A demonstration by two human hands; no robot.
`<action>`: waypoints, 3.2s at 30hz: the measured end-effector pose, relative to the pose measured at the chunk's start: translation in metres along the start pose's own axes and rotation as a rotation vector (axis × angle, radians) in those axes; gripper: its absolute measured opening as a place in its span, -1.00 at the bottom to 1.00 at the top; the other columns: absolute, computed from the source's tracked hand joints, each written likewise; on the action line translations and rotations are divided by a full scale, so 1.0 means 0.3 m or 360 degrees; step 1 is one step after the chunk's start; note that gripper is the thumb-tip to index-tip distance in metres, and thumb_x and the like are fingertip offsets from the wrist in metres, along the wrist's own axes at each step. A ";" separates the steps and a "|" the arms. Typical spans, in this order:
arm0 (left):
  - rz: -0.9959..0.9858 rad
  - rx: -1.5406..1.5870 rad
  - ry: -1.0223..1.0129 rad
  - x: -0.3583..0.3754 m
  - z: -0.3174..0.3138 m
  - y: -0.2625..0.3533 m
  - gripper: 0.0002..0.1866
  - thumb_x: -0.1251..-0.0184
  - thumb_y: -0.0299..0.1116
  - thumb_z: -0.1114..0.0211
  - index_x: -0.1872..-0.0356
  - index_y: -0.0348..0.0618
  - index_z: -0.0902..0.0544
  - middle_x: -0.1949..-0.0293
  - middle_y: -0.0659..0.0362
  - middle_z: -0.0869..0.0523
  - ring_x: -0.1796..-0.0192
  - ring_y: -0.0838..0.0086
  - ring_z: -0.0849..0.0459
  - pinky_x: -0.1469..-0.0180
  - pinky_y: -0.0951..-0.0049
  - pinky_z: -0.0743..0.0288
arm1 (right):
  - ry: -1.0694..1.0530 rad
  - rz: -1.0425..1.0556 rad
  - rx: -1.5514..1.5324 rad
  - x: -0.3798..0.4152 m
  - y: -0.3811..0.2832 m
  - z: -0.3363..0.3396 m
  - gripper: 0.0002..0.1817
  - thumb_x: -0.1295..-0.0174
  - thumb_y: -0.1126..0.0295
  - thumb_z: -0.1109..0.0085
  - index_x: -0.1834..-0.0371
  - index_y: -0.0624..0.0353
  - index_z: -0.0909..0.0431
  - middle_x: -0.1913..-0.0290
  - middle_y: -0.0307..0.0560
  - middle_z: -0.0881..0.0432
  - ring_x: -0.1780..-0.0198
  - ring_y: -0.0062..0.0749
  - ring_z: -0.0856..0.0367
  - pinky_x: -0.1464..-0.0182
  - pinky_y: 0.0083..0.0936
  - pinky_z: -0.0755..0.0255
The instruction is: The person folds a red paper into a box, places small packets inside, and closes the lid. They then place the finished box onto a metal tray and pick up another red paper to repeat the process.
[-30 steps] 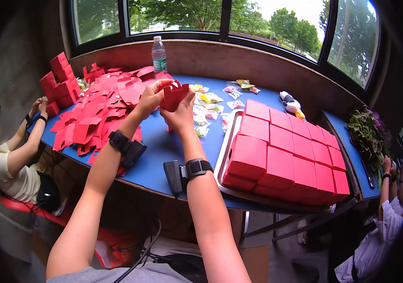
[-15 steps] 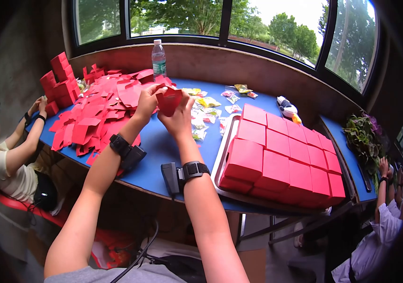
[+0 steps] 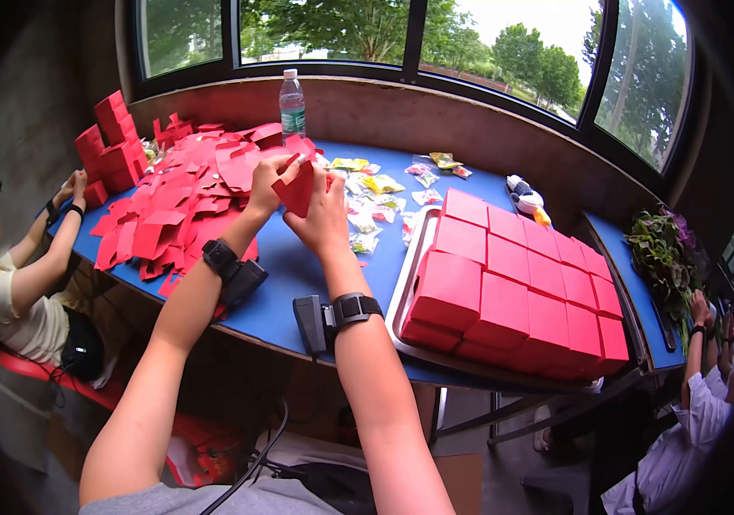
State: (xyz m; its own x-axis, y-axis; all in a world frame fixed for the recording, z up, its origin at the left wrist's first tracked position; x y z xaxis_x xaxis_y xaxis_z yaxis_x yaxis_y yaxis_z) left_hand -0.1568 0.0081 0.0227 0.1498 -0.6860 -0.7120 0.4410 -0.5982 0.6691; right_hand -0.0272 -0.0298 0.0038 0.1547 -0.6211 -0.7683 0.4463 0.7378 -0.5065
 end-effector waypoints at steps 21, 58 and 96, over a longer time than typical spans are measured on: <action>-0.0183 0.0064 0.0202 0.007 0.030 0.086 -0.75 -0.33 -0.32 -0.13 0.38 -0.34 -0.61 0.50 0.01 -0.60 0.47 0.30 -0.57 0.34 0.37 -0.41 | 0.0036 -0.0011 -0.0034 -0.020 0.022 0.006 -0.43 -0.16 0.06 -0.14 -0.20 0.11 -0.40 -0.28 0.33 -0.15 -0.24 0.16 -0.28 -0.24 -0.16 -0.22; 0.0225 0.1055 -0.0368 0.018 -0.053 0.110 -0.76 -0.32 -0.44 -0.08 0.08 -0.18 -0.64 0.39 0.27 -0.66 0.37 0.71 -0.57 0.32 0.69 -0.47 | 0.0099 -0.0124 -0.0707 -0.031 0.048 -0.010 -0.05 -0.07 -0.18 -0.17 -0.32 0.26 -0.01 -0.18 0.34 -0.24 -0.20 0.10 -0.32 -0.18 -0.24 -0.28; 0.0311 0.0677 -0.0844 0.031 -0.095 0.070 -0.82 -0.16 -0.44 -0.32 0.22 -0.20 -0.57 0.39 0.34 -0.53 0.33 0.74 -0.45 0.27 0.70 -0.34 | 0.0403 0.0149 0.0067 -0.010 -0.029 0.102 -0.24 0.13 0.01 -0.42 -0.05 0.20 -0.27 0.06 0.11 -0.36 0.00 0.03 -0.37 -0.04 -0.17 -0.30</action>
State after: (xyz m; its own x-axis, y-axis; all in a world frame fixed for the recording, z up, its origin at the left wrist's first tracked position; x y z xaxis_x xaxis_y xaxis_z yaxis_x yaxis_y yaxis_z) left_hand -0.1207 0.0009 0.0241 -0.3082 -0.8418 -0.4431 0.0500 -0.4794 0.8762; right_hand -0.0047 -0.0424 0.0224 -0.0263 -0.4609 -0.8871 0.4774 0.7739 -0.4162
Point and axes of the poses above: each hand's wrist, its own x-axis away from the middle knuckle, its own z-axis out of the back of the hand, y = z × x, the point moved 9 cm from there along -x, towards the middle knuckle
